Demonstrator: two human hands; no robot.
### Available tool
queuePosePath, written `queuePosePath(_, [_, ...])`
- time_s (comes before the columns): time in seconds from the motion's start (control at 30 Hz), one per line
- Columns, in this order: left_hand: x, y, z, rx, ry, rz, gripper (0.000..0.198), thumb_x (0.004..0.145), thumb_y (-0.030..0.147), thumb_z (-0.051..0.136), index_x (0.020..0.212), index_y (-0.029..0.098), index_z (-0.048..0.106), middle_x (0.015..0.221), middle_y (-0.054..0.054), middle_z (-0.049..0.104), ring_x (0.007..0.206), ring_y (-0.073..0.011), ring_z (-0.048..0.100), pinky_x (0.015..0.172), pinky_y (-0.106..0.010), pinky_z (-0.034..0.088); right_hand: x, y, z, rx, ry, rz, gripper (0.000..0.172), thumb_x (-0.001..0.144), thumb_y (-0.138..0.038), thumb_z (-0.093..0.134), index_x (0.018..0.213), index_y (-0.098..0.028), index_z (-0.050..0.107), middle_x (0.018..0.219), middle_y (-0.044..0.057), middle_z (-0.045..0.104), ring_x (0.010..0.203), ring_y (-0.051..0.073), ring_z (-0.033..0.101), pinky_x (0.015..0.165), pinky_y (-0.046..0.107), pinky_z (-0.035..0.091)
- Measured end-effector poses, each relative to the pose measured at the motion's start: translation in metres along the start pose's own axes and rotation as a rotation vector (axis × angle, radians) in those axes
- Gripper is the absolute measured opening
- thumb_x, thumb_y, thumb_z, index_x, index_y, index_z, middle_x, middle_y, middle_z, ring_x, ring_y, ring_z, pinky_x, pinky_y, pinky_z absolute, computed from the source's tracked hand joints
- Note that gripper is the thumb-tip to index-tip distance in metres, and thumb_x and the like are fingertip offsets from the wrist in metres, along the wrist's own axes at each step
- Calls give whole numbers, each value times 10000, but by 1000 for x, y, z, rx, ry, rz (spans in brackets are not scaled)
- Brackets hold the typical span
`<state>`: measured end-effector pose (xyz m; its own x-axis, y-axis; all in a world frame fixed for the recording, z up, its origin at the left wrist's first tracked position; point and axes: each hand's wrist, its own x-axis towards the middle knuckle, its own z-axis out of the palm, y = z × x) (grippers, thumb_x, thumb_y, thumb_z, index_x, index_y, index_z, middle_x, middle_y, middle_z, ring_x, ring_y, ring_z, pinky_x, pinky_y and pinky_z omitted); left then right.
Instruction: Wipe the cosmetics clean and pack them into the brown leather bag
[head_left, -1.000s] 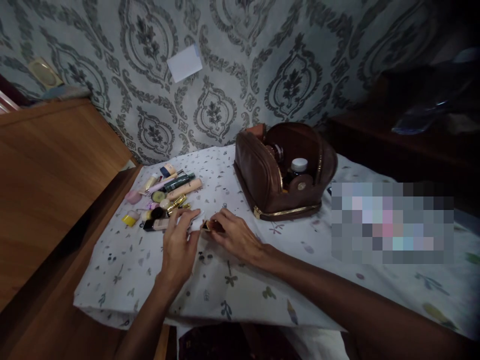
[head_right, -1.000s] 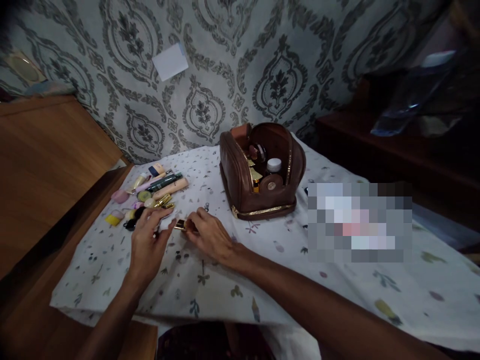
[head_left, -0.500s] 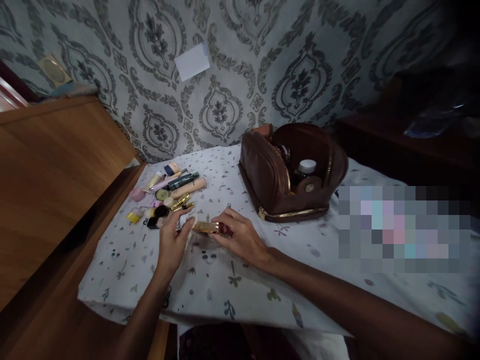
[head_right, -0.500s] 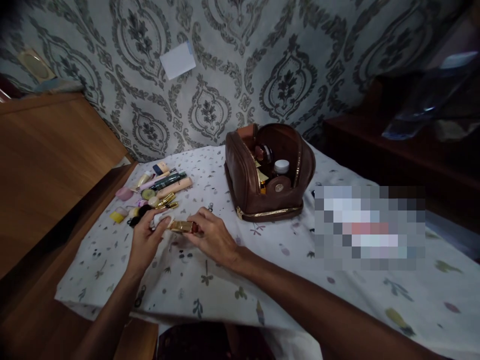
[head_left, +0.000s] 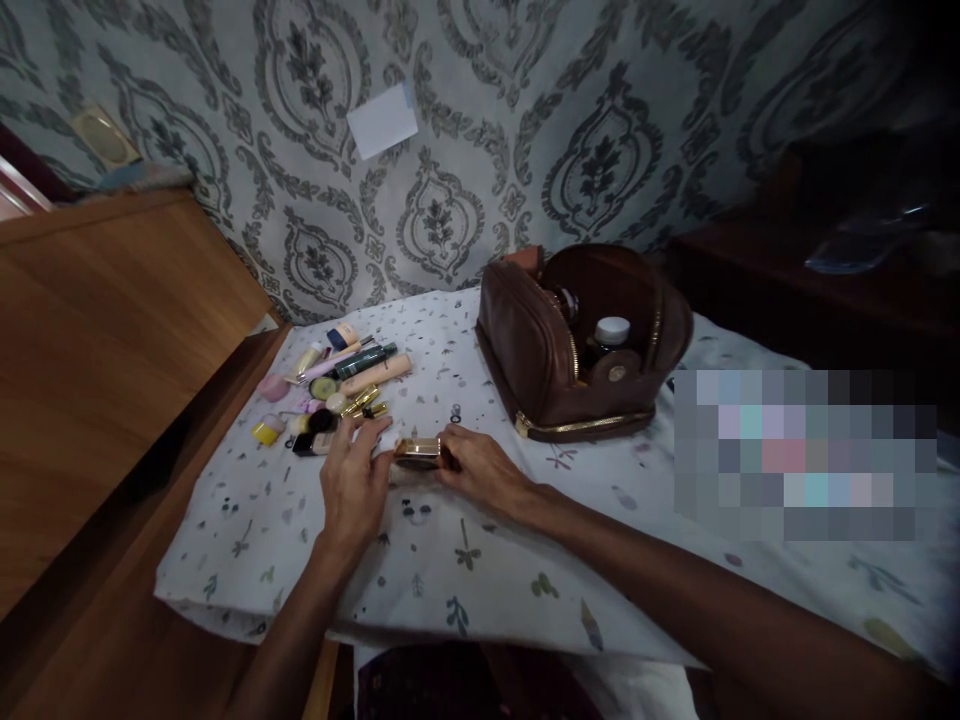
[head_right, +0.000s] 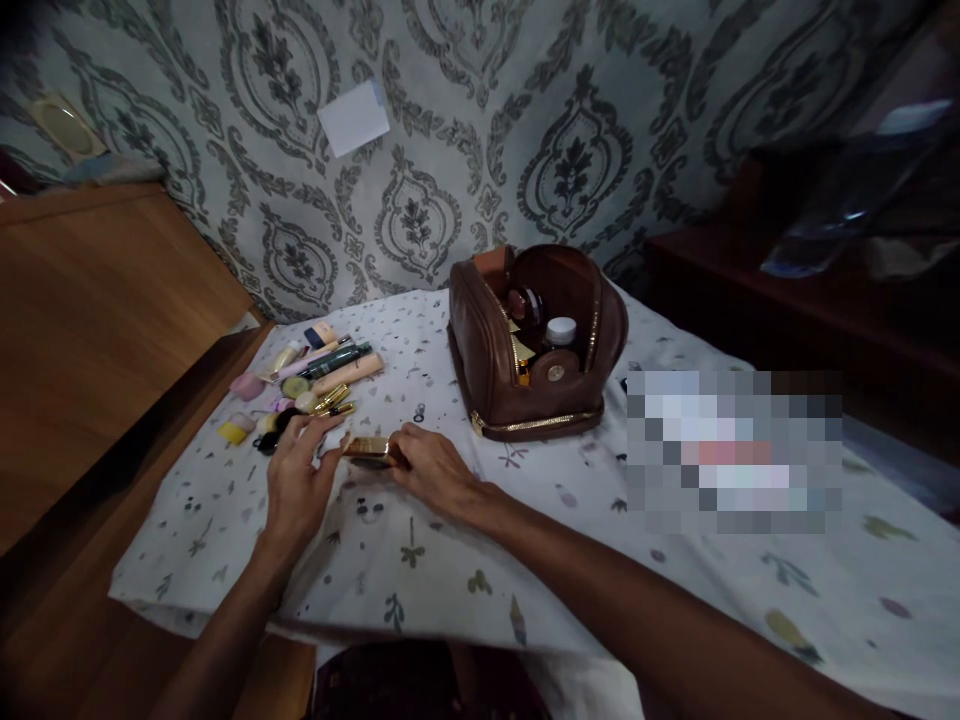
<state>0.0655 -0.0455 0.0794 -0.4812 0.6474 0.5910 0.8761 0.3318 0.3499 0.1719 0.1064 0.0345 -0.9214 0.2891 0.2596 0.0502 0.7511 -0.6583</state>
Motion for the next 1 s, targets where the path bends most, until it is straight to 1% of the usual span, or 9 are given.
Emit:
queuePosePath(0.17, [0,13,1,4,4,40,278,872,121,517,1093,211,661,1005,-68,601,986,-236,587,871,-378,490,-4,-5,1,-153,-34,-48,44,839,-174,621,862,-174,585,868,28,596,672,138,536,606,256,343])
queuePosePath(0.3, [1,28,2,-109,-38,46,300,869,99,521,1111,215,655,1030,-66,603,998,-224,593,887,-374,495,-6,-9,0,-220,-49,-56,138,876,-248,596,987,-165,592,960,58,618,687,150,565,598,267,338])
queuePosePath(0.37, [2,35,1,-154,-56,52,310,865,92,529,1119,222,651,1046,-66,605,1007,-218,590,877,-366,505,-6,-11,-2,-247,-39,-48,158,878,-265,588,999,-163,599,962,62,625,676,157,571,585,275,328])
queuePosePath(0.5, [3,40,-2,-189,-55,89,322,853,76,545,1113,233,651,1056,-62,607,1030,-215,592,868,-349,511,-7,-17,-7,-243,19,9,114,856,-257,599,921,-165,614,901,55,627,668,163,576,577,281,328])
queuePosePath(0.67, [11,31,-5,-162,-6,101,298,851,70,543,1087,225,641,1016,-48,606,991,-199,607,856,-328,508,-7,-17,-7,-159,139,-13,62,812,-214,632,847,-173,600,852,26,604,652,139,544,598,261,354])
queuePosePath(0.8, [16,18,-5,-135,14,73,241,882,128,549,1088,216,637,1001,-45,610,967,-197,609,823,-315,506,-6,-13,-4,13,191,-55,72,808,-172,643,788,-175,574,802,-1,536,663,127,522,630,245,392])
queuePosePath(0.9, [20,9,-3,-114,33,41,211,896,162,548,1078,206,646,1011,-52,616,969,-201,608,795,-304,505,-5,-9,0,131,160,-40,126,787,-140,674,876,-172,592,840,-4,519,671,120,521,644,237,416])
queuePosePath(0.97, [22,3,-1,-117,50,12,187,901,191,557,1061,201,652,1017,-54,628,967,-202,610,786,-303,504,-4,-5,3,153,130,-39,201,794,-120,665,975,-179,601,878,1,531,689,124,532,666,244,428])
queuePosePath(1.0, [23,0,0,-124,58,-1,176,902,207,564,1052,198,655,1014,-53,634,965,-203,612,785,-303,503,-3,-3,4,151,123,-41,205,810,-124,653,1000,-182,602,891,8,541,713,133,544,681,251,433])
